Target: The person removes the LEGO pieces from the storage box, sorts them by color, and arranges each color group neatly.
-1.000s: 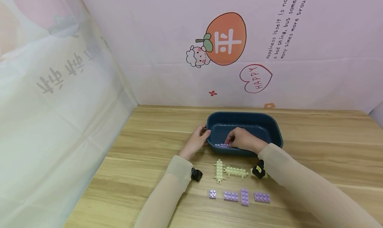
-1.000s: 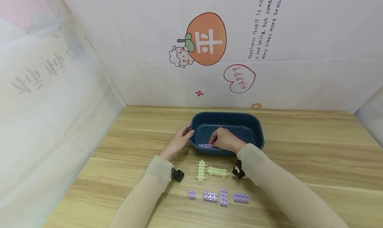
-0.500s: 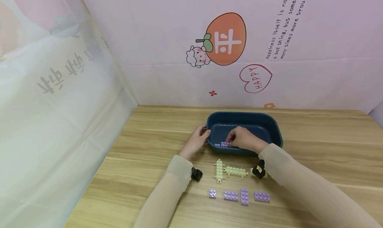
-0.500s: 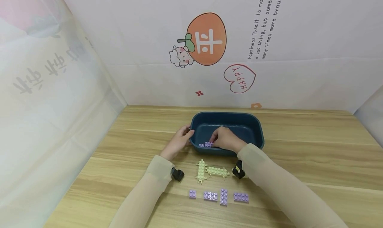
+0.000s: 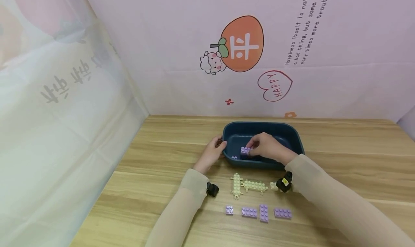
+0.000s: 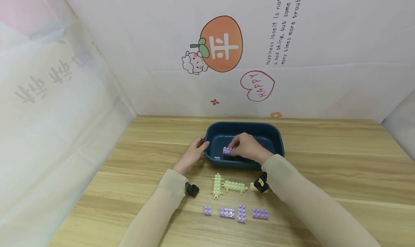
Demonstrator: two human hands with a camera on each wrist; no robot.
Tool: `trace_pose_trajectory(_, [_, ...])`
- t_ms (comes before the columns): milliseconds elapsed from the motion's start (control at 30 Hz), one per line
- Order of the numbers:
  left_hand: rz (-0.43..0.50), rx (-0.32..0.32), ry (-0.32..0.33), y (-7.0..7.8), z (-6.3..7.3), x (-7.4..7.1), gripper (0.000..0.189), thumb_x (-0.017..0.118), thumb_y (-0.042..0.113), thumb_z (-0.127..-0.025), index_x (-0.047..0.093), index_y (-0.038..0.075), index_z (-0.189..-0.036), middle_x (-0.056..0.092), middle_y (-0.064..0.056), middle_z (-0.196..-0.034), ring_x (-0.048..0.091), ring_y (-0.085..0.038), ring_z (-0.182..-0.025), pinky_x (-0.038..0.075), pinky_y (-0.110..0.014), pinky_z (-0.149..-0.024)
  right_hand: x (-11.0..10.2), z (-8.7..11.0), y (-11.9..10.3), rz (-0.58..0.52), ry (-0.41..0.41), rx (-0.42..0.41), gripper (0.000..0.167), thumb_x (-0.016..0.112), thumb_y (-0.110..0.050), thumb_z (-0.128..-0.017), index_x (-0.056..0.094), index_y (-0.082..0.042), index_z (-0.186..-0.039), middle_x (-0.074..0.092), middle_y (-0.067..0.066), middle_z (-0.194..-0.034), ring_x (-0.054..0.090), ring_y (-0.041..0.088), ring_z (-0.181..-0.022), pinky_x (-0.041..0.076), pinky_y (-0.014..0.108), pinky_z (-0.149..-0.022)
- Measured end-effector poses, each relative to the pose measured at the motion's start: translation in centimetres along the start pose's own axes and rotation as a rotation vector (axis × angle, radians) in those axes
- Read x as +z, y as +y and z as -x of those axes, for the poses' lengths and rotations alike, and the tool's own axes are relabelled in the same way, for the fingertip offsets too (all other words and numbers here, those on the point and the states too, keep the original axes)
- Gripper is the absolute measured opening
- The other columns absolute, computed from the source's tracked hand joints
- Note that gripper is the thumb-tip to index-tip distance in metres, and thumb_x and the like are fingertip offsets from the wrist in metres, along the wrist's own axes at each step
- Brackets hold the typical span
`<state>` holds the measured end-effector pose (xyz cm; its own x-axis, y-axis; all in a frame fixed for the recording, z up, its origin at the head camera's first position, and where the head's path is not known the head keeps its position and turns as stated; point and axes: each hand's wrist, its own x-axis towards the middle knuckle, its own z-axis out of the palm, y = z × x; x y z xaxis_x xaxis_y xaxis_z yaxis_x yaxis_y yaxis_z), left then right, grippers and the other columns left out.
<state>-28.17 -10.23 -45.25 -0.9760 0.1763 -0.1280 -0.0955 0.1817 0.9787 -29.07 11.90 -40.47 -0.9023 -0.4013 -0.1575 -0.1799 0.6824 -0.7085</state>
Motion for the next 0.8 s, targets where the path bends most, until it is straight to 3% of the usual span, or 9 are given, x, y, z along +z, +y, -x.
trace_pose_trajectory(333, [-0.002, -0.007, 0.002, 0.0, 0.1, 0.1, 0.045, 0.046, 0.024, -0.103, 0.041, 0.007, -0.145, 0.048, -0.016, -0.142, 0.054, -0.028, -0.121, 0.053, -0.038, -0.093, -1.1, 2.4, -1.0, 0.055, 0.105, -0.066, 0.015, 0.073, -0.013, -0.085, 0.07, -0.006, -0.099, 0.064, 0.008, -0.092, 0.055, 0.02, -0.083, 0.048, 0.03, -0.071])
trace_pose_trajectory(633, [-0.008, -0.008, -0.002, 0.0, 0.2, 0.2, 0.045, 0.046, 0.025, -0.104, 0.04, 0.006, -0.145, 0.048, -0.016, -0.141, 0.055, -0.028, -0.121, 0.053, -0.038, -0.093, -2.6, 6.4, -1.3, 0.063, 0.219, -0.176, 0.016, 0.075, -0.011, -0.082, 0.07, -0.006, -0.096, 0.066, 0.008, -0.089, 0.058, 0.017, -0.079, 0.05, 0.025, -0.064])
trace_pose_trajectory(800, [-0.008, -0.007, 0.007, 0.0, 0.0, 0.2, 0.046, 0.046, 0.026, -0.104, 0.04, 0.006, -0.145, 0.048, -0.017, -0.14, 0.055, -0.029, -0.12, 0.053, -0.039, -0.093, -3.4, 8.5, -0.8, 0.028, 0.232, -0.213, 0.018, 0.076, -0.006, -0.08, 0.069, -0.002, -0.096, 0.065, 0.009, -0.089, 0.059, 0.014, -0.077, 0.053, 0.019, -0.064])
